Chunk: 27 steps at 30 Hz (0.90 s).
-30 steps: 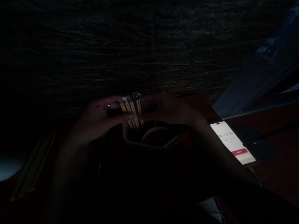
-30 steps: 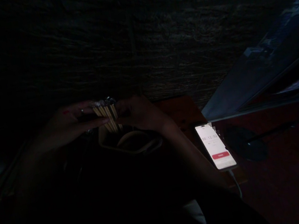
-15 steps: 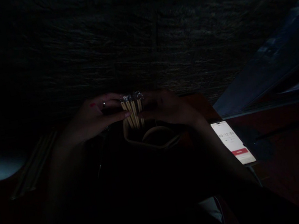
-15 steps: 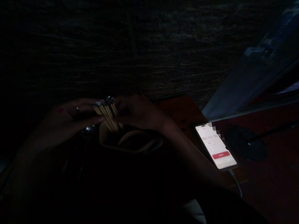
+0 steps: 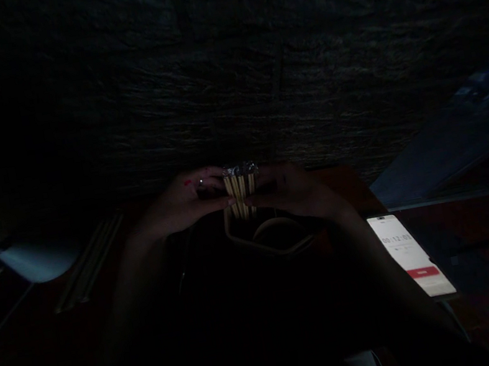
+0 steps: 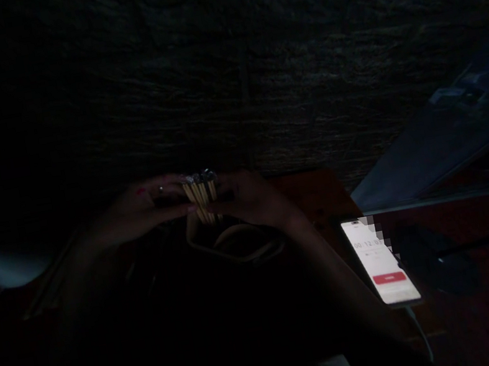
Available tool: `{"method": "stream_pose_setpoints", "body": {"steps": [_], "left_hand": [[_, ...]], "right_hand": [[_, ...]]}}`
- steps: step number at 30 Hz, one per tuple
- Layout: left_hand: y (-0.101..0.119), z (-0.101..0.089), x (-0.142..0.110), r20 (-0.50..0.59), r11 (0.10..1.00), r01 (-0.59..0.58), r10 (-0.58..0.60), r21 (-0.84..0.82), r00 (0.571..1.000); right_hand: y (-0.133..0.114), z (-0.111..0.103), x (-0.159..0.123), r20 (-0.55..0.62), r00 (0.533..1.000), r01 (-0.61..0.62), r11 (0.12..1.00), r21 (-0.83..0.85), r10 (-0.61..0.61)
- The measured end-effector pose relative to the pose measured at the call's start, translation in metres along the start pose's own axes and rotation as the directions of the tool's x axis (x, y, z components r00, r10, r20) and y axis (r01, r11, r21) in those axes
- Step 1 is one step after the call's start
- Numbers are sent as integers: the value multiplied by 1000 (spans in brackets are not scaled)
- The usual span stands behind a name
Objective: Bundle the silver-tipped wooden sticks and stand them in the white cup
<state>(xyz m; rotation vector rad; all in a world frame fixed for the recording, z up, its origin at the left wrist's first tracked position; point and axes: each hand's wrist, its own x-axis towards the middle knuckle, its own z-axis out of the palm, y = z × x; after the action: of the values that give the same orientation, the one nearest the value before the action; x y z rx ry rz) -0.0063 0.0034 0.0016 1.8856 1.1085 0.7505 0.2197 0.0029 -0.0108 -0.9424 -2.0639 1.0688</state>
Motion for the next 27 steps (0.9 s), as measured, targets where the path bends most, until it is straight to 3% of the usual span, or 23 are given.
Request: {"method": "stream_pose_setpoints", "body": {"steps": [7,13,23,27], "left_hand": [[1,4,1,50,997,-20,24,-75,998],[3,5,3,44,1000,-27,27,-16,999],[22,14,-1,-173,986,125,-106,107,979],[21,17,1,-175,985,122,-99,124,980]], "right_hand": [[-1,3,1,-1,1000,-8,1000,30,8],[-4,6,3,-55,998,6,994,-110,-12],[2,6,5,-32,997,67,984,-163,-73],[1,4,5,-15,999,47,980,-191,-51]]}}
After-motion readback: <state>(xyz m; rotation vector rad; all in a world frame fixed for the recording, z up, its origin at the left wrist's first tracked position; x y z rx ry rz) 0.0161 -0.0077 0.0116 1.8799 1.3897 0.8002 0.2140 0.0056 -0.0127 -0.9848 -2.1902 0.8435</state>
